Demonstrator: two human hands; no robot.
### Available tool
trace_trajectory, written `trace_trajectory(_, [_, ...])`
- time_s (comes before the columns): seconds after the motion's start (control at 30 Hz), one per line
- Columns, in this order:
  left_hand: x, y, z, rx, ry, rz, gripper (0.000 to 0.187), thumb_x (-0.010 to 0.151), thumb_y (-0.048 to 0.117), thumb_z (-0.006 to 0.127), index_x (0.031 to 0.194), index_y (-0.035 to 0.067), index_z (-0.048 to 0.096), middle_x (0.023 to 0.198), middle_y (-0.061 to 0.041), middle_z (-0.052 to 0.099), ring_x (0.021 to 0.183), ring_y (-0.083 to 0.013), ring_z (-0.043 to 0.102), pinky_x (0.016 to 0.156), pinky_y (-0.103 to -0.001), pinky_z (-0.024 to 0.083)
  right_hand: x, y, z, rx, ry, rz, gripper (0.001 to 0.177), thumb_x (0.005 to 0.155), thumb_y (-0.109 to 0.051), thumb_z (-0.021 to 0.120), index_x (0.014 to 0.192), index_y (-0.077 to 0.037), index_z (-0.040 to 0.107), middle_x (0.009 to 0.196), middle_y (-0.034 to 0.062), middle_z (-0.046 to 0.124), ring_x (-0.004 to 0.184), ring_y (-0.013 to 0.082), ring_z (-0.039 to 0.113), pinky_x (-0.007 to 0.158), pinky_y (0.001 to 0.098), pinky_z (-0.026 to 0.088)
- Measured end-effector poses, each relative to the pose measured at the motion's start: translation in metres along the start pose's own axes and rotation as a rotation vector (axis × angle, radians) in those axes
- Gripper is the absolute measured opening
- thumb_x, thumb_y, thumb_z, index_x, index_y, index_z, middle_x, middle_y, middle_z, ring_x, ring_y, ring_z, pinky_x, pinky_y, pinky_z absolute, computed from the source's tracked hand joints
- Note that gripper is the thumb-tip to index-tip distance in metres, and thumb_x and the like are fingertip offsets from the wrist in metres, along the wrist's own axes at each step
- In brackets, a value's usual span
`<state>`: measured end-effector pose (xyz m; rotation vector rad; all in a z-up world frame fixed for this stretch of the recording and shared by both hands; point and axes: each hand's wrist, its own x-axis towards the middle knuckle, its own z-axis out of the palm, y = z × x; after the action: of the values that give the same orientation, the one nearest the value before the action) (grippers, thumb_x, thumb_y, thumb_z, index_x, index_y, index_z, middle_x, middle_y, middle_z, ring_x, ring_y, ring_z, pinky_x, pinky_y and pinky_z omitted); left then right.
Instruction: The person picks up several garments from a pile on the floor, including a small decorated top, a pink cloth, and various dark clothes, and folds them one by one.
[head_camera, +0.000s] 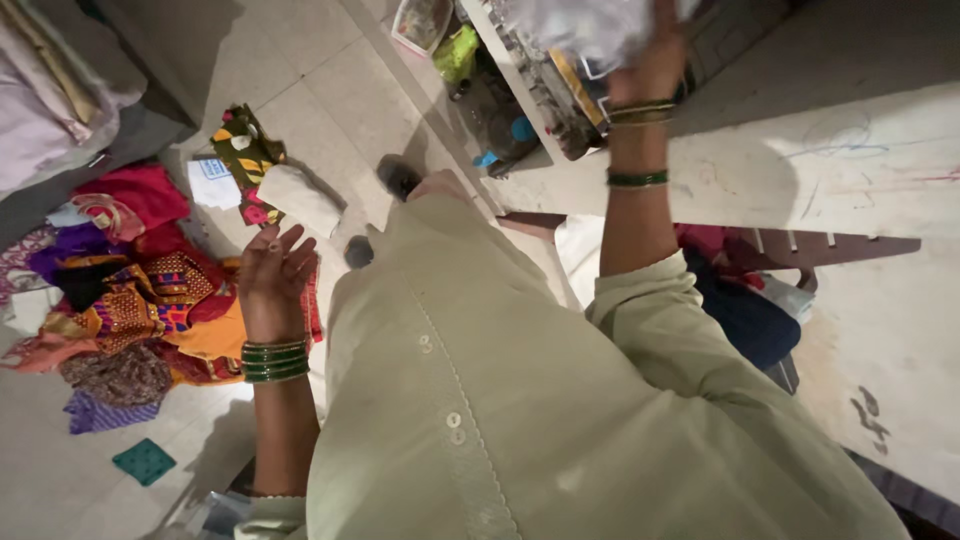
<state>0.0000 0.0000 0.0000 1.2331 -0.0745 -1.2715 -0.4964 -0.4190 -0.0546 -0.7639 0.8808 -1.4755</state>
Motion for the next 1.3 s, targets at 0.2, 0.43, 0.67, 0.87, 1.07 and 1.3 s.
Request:
trace_trajectory(0.2, [0.001, 0.006, 0.019, 0.028, -0.081, 0.003, 0.031, 0.105, 0.018, 0.057, 0.135, 0.008, 0.053, 0.133, -0.016, 0.065, 0.114, -0.0256, 0.068, 0.095, -0.037, 0.054, 0.019, -0.012, -0.059, -0.319, 0.294, -0.210, 0.048, 0.101, -0.041, 0.057, 0.134, -0.007, 0.064, 0.129, 0.0087, 0.065, 0.091, 0.0197, 0.056, 0.066, 0.0278, 0.041])
trace_trajectory(0.43, [-0.011, -0.010, 0.006, 0.019, -0.017, 0.005, 0.031, 0.103, 0.018, 0.059, 0.132, 0.007, 0.054, 0.130, -0.015, 0.067, 0.111, -0.0256, 0.068, 0.094, -0.037, 0.055, 0.005, 0.023, -0.049, -1.246, 0.801, -0.462, 0.067, 0.096, -0.035, 0.068, 0.149, -0.002, 0.045, 0.153, 0.0204, 0.040, 0.134, 0.0336, 0.038, 0.108, 0.0394, 0.032])
trace_trajectory(0.67, [-0.034, -0.016, -0.013, 0.014, 0.121, 0.073, 0.033, 0.101, 0.017, 0.062, 0.132, 0.007, 0.055, 0.125, -0.011, 0.069, 0.105, -0.0202, 0.070, 0.090, -0.033, 0.056, -0.046, 0.042, 0.035, -1.316, 0.338, -0.837, 0.075, 0.093, -0.031, 0.083, 0.153, -0.007, 0.044, 0.165, 0.0215, 0.027, 0.155, 0.0370, 0.029, 0.128, 0.0442, 0.026])
trace_trajectory(0.87, [-0.044, -0.024, -0.052, -0.032, 0.275, 0.167, 0.034, 0.096, 0.014, 0.069, 0.126, 0.007, 0.056, 0.117, -0.009, 0.071, 0.096, -0.0166, 0.071, 0.082, -0.029, 0.056, -0.143, 0.085, 0.137, -1.304, -0.441, -0.714, 0.066, 0.102, -0.014, 0.078, 0.158, -0.008, 0.044, 0.168, 0.0160, 0.034, 0.159, 0.0365, 0.028, 0.133, 0.0493, 0.024])
trace_trajectory(1.07, [-0.063, -0.059, -0.115, -0.153, 0.407, 0.360, 0.030, 0.098, 0.012, 0.070, 0.125, 0.007, 0.059, 0.113, -0.003, 0.069, 0.091, -0.0101, 0.064, 0.077, -0.025, 0.051, -0.220, 0.134, 0.200, -1.202, -0.864, -0.549, 0.058, 0.090, -0.005, 0.075, 0.145, -0.007, 0.056, 0.157, 0.0199, 0.047, 0.148, 0.0386, 0.040, 0.124, 0.0471, 0.032])
trace_trajectory(1.3, [-0.118, -0.098, -0.126, -0.157, 0.720, 0.278, 0.028, 0.098, 0.023, 0.070, 0.123, 0.013, 0.060, 0.108, 0.002, 0.069, 0.094, -0.0077, 0.068, 0.078, -0.025, 0.052, -0.219, 0.168, 0.228, -1.164, -1.207, -0.429, 0.052, 0.090, -0.008, 0.077, 0.139, -0.005, 0.060, 0.153, 0.0200, 0.051, 0.144, 0.0393, 0.045, 0.122, 0.0473, 0.036])
